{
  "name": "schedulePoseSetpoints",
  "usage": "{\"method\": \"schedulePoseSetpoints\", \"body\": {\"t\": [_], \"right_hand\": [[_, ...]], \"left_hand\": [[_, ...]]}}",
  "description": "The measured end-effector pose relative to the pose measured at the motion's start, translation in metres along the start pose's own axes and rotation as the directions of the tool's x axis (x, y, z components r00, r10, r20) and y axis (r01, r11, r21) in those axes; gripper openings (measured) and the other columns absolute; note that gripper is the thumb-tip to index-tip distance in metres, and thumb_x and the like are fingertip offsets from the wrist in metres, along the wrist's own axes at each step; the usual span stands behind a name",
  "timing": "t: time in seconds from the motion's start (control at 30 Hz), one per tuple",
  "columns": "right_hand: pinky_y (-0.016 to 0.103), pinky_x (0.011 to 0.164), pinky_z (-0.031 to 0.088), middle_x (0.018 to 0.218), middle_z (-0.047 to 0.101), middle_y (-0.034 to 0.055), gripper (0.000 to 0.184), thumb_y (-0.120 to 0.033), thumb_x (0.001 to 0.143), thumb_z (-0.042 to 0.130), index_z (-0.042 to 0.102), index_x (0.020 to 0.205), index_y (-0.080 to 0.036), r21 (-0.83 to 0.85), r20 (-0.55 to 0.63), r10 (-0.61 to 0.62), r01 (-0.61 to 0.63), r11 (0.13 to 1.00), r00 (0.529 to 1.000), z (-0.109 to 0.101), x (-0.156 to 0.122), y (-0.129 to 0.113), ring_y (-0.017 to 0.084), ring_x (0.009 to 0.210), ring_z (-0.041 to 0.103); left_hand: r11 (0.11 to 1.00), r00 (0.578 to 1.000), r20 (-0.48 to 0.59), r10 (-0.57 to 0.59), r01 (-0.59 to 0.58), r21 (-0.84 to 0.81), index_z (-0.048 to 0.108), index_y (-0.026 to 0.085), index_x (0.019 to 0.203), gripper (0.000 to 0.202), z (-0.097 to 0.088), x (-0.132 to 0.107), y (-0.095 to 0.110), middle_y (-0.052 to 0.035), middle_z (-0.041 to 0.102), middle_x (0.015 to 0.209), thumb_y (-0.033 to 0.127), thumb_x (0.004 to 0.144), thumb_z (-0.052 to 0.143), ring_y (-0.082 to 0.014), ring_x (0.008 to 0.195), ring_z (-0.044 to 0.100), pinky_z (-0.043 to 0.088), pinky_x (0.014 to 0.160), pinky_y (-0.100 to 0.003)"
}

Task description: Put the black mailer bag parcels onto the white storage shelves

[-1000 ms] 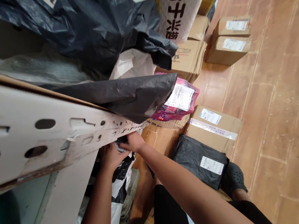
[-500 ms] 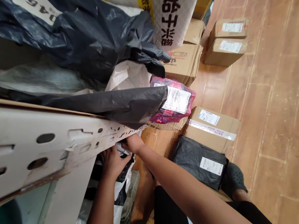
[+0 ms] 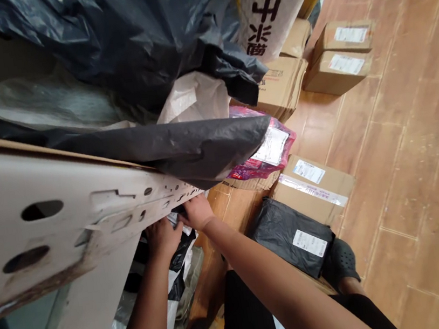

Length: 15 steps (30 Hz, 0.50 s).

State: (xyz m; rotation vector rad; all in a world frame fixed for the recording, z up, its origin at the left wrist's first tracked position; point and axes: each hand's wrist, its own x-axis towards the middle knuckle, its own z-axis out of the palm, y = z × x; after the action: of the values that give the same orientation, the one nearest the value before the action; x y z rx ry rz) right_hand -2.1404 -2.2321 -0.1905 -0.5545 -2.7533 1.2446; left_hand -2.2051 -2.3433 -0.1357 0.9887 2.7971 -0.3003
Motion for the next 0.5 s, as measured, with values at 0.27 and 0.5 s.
{"method": "schedulePoseSetpoints", "body": {"t": [0.27, 0.5], "right_hand": [[0.051, 0.108, 0.040, 0.129, 0.057, 0.0238, 0.056, -0.033, 0.082, 0.065, 0.055, 0.129, -0.004, 0.028, -0.093, -0.003, 0.005, 1.000, 0.996, 0.004, -0.014, 0.003, 0.037, 0.123, 0.046], [0.051, 0.108, 0.047, 0.135, 0.055, 0.0207, 0.049, -0.025, 0.090, 0.046, 0.050, 0.136, -0.008, 0.259, -0.258, 0.239, -0.172, 0.951, 0.936, -0.014, -0.210, 0.042, 0.030, 0.127, 0.051]], "left_hand": [[0.993, 0.988, -0.142, 0.055, -0.069, -0.091, 0.049, -0.001, 0.133, 0.062, -0.015, 0.010, 0.005, -0.0318, 0.051, 0.137, 0.020, 0.075, 0.061, -0.0459, 0.132, 0.044, 0.034, 0.112, -0.059], [0.846, 0.885, -0.362, 0.292, -0.415, -0.334, 0.020, 0.031, 0.156, 0.078, 0.004, -0.154, 0.027, -0.0172, 0.044, 0.147, 0.016, 0.088, 0.055, -0.0328, 0.135, 0.047, 0.050, 0.103, -0.050]]}}
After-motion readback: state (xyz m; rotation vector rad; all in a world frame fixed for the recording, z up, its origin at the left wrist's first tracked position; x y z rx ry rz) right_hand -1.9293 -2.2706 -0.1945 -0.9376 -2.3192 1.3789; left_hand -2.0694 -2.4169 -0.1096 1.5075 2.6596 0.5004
